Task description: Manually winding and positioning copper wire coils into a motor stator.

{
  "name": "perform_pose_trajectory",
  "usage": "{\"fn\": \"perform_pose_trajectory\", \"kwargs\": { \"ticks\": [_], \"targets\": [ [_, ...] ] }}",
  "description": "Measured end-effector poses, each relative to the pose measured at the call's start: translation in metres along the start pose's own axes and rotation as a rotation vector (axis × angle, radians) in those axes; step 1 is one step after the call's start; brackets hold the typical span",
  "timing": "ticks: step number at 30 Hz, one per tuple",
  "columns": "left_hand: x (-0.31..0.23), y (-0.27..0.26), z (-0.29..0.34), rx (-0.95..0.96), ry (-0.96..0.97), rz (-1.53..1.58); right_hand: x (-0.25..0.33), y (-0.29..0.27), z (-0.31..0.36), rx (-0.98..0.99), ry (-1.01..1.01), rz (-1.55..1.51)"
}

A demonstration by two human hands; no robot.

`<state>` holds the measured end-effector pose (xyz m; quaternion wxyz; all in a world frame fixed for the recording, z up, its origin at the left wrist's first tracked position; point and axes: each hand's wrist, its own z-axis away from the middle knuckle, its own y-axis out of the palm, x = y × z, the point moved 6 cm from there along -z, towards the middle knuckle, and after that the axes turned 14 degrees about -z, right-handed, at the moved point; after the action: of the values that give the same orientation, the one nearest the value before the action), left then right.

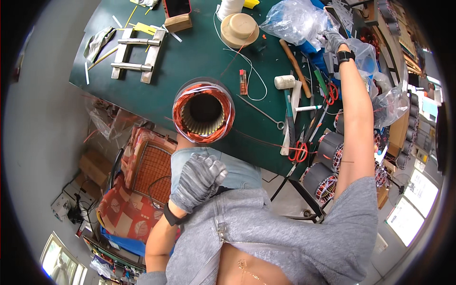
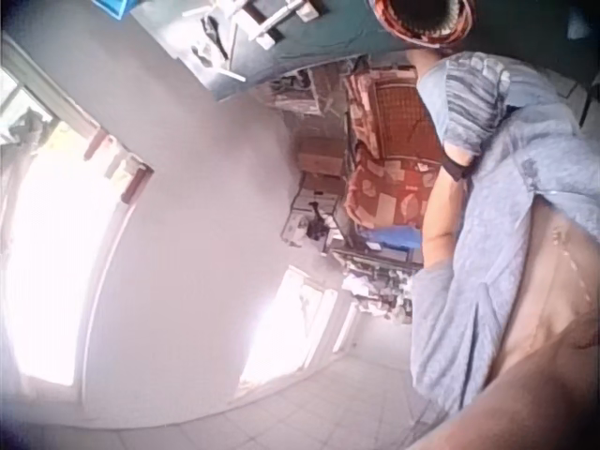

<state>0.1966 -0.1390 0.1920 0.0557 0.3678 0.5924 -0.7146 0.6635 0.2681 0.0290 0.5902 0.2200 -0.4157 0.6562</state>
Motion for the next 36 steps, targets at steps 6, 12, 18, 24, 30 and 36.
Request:
{"fn": "perform_pose_trajectory", "kwargs": {
  "ticks": [6,12,18,24,30,36],
  "targets": [
    [-0.021,-0.006,0.005,0.002,0.074,-0.023,-0.001,-0.006,0.019,0.042,-0.064,0.241],
    [-0.025,-0.006,0.021,-0.031,0.085,-0.042,-0.013,-0.008,0.039,-0.238,0.047,-0.485],
    [-0.035,-0.002,0.026,-0.040,0.095,-0.128,0.034,0.012,0.037,-0.207,-0.447,1.392],
    [-0.034,-0.001,0.042,-0.074,0.132,-0.140,0.067,0.015,0.108,-0.446,-0.949,0.241],
    [-0.028,-0.068,0.055,-0.197,0.213,0.338,-0.019,0.077,0.232,-0.042,-0.679,-0.162],
    [0.016,-0.082,-0.013,-0.435,0.026,0.324,-0.100,0.146,0.299,0.082,-0.774,0.092]
  ]
}}
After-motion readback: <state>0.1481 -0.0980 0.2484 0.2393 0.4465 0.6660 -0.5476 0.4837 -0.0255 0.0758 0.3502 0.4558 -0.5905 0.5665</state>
